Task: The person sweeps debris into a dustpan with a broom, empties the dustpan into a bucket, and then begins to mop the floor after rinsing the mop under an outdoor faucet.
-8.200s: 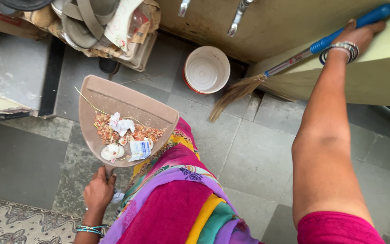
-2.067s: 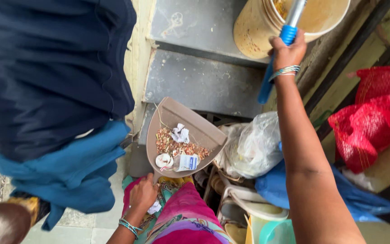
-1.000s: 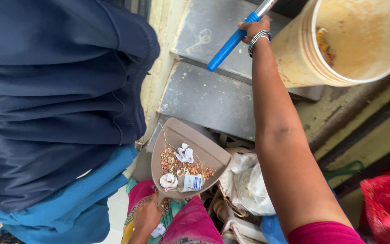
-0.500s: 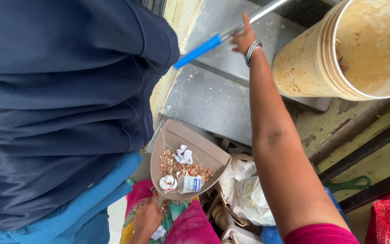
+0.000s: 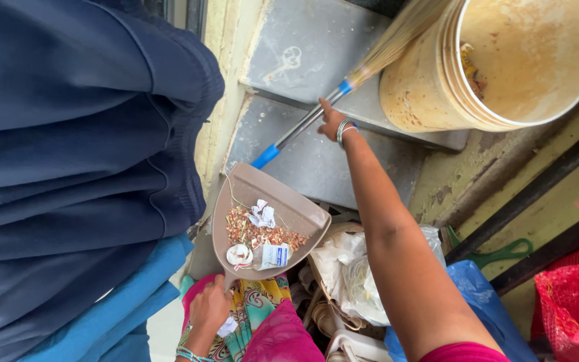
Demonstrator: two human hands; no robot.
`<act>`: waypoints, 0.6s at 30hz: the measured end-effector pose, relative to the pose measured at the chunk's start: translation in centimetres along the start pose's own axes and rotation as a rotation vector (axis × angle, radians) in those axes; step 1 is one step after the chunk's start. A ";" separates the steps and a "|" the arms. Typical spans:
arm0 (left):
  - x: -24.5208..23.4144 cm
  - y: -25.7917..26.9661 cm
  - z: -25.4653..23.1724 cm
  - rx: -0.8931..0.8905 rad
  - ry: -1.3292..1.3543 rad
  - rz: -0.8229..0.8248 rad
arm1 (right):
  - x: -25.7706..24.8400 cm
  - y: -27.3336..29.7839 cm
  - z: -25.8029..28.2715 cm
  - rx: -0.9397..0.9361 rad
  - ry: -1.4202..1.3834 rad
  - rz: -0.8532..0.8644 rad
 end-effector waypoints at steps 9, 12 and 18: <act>-0.5 -1.0 -1.0 0.049 0.001 -0.035 | -13.9 16.3 15.8 -0.170 0.371 -0.691; -0.7 -1.7 -1.3 0.055 -0.019 -0.020 | -23.0 22.9 19.6 -0.210 0.534 -1.041; -1.5 -1.8 -2.3 0.079 -0.018 -0.038 | -31.3 25.1 14.3 -0.002 0.645 -0.822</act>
Point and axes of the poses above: each hand's wrist, its own y-axis away from the middle knuckle, its own x-axis out of the palm, z = x × y, the point moved 8 cm from there along -y, towards the middle knuckle, and after that the axes turned 4 degrees about -z, right-handed, at the moved point
